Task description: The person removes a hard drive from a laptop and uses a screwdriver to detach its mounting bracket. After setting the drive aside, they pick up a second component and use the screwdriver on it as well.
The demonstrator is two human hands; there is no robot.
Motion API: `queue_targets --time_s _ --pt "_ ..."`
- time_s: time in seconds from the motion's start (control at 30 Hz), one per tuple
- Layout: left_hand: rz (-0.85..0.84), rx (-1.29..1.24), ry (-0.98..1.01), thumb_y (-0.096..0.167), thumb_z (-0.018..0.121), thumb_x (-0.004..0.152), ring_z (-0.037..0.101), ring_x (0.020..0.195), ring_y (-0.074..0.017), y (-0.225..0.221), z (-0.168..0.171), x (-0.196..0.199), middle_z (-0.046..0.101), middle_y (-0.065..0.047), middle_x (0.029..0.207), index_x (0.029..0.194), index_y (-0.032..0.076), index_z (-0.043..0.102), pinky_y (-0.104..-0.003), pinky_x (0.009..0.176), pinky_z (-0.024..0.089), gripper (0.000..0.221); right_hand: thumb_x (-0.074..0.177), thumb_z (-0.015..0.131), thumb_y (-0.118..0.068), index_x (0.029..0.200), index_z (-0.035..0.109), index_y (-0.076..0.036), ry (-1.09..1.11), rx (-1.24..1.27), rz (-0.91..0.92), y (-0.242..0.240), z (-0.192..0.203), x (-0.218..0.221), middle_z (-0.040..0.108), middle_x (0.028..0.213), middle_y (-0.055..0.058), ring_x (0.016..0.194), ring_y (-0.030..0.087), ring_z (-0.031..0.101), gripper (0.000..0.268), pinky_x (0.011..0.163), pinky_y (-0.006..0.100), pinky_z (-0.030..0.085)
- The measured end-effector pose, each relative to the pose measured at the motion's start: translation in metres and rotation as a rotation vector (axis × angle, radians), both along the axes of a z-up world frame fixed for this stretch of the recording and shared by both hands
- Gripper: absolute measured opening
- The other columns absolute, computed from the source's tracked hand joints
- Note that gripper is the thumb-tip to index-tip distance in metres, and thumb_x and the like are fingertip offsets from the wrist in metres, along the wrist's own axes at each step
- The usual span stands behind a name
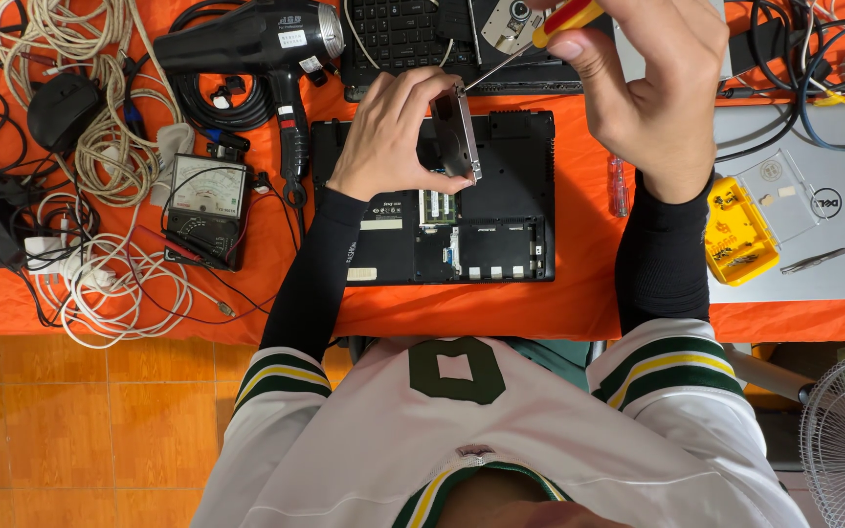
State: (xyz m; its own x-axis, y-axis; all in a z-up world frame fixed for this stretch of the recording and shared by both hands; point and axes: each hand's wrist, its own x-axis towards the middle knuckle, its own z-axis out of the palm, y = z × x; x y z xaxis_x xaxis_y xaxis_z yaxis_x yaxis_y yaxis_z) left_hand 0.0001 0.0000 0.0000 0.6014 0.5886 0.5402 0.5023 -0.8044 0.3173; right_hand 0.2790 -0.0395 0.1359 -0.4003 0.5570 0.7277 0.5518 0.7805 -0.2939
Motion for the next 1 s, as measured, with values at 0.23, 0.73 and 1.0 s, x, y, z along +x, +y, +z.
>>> queue_targets --time_s 0.23,0.73,1.0 --pt "-0.002 0.001 -0.002 0.070 0.093 0.068 0.060 0.111 -0.0271 -0.0003 0.0012 0.0000 0.054 -0.008 0.133 0.141 0.004 0.050 -0.043 0.102 0.047 0.107 0.112 0.070 -0.001 0.131 0.063 0.003 0.036 -0.018 0.021 0.0000 -0.0013 0.0004 0.073 0.118 0.011 0.105 0.023 0.072 0.020 0.091 0.029 0.053" --pt "-0.015 -0.026 -0.012 0.066 0.094 0.067 0.059 0.107 -0.0284 -0.0001 -0.0028 0.0004 0.052 -0.007 0.133 0.142 0.005 0.049 -0.044 0.099 0.051 0.107 0.108 0.076 -0.003 0.126 0.067 0.002 0.044 0.010 0.010 -0.0015 0.0033 -0.0011 0.074 0.110 0.008 0.093 0.021 0.070 0.021 0.082 0.027 0.047" --pt "-0.023 -0.011 -0.024 0.068 0.094 0.068 0.060 0.107 -0.0276 -0.0005 -0.0019 0.0010 0.052 -0.007 0.133 0.142 0.005 0.049 -0.044 0.100 0.051 0.107 0.107 0.075 0.002 0.121 0.068 0.003 0.061 0.006 -0.001 -0.0025 0.0061 -0.0044 0.074 0.106 0.008 0.090 0.020 0.069 0.016 0.080 0.026 0.047"
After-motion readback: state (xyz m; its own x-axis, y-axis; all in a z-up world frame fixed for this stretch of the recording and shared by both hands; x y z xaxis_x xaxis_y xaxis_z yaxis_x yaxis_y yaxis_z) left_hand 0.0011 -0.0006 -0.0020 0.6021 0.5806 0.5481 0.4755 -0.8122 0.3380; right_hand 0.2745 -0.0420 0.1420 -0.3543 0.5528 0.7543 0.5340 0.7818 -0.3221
